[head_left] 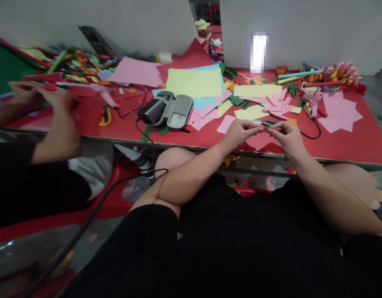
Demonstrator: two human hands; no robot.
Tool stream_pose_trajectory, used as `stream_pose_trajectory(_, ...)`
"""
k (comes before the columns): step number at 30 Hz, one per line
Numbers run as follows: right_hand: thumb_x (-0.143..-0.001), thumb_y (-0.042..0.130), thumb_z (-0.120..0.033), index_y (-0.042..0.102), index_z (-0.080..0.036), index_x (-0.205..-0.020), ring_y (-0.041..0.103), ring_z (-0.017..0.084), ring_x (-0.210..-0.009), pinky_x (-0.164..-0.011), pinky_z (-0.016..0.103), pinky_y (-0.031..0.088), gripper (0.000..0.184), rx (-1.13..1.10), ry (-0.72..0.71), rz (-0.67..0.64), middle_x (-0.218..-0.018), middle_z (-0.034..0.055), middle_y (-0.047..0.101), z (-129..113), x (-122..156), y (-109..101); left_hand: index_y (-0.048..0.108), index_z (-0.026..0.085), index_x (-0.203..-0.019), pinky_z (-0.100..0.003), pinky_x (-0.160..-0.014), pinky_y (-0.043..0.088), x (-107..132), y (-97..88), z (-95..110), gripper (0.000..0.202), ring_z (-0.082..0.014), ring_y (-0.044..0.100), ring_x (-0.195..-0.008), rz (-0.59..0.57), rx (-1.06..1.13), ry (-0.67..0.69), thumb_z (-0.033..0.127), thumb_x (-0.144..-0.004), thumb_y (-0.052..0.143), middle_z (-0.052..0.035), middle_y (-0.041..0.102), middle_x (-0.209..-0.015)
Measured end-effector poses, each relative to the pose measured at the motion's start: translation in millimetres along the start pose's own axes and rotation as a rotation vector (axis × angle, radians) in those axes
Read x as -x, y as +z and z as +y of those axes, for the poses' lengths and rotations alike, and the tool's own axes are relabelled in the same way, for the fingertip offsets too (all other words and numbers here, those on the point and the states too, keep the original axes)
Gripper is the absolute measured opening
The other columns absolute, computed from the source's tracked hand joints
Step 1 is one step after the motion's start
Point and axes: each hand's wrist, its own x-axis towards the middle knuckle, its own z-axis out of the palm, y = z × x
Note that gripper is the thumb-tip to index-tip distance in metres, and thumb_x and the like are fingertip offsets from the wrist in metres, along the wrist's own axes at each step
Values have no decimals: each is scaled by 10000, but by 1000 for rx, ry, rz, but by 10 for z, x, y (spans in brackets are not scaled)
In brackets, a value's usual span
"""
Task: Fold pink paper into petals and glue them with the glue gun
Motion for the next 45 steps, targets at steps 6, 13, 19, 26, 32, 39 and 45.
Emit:
stream_pose_trajectory(6,-821,1064,-619,843,-268,-892,748,241,-826,-820,441,627,421,79,-3,-100,-830,54,818,-57,-38,-4,998,239,-995,-336,-732,491,12,-177,165,183,-171,710,-775,-40,-229,-11,410,-939,1031,-71,887,-868)
stream_pose_trajectory(13,-838,1048,-619,811,-262,-917,712,240,-850,-799,414,580,435,174,63,-159,-859,50,798,-129,-70,-51,960,234,-970,-327,-722,467,43,-151,224,215,-172,646,-745,-25,-316,-41,449,-983,956,-60,846,-835)
stream_pose_trajectory(19,-841,1015,-673,814,-263,-875,555,202,-757,-698,384,424,458,297,23,-292,-779,20,687,-153,13,-82,982,240,-1218,-338,-711,403,113,-206,272,390,-171,605,-734,-143,-506,30,494,-926,933,-39,818,-844)
stream_pose_trajectory(26,-983,844,-587,810,-247,-861,605,217,-781,-712,365,435,363,488,-89,-429,-800,46,739,-251,153,-1,953,252,-953,-358,-714,355,170,-209,286,292,-204,689,-793,-363,-824,-8,497,-1045,824,-53,885,-889)
stream_pose_trajectory(32,-1022,786,-471,792,-237,-856,616,227,-768,-717,370,428,287,611,-136,-418,-798,56,751,-250,151,-12,916,244,-943,-358,-714,329,213,-127,360,321,-227,715,-907,-332,-976,44,474,-1124,786,-62,899,-1014)
stream_pose_trajectory(39,-982,882,-356,851,-259,-888,659,246,-809,-758,401,499,139,646,-123,-311,-853,63,785,-326,89,-153,860,241,-865,-369,-696,318,182,-214,464,420,-206,658,-783,-246,-986,-43,566,-1128,822,-49,829,-856)
stream_pose_trajectory(45,-925,994,-543,845,-281,-803,611,239,-735,-685,414,471,325,614,-42,-294,-782,63,761,-465,64,-297,835,246,-833,-365,-744,367,154,-260,530,357,-186,608,-737,-246,-833,5,509,-1072,867,-18,774,-777)
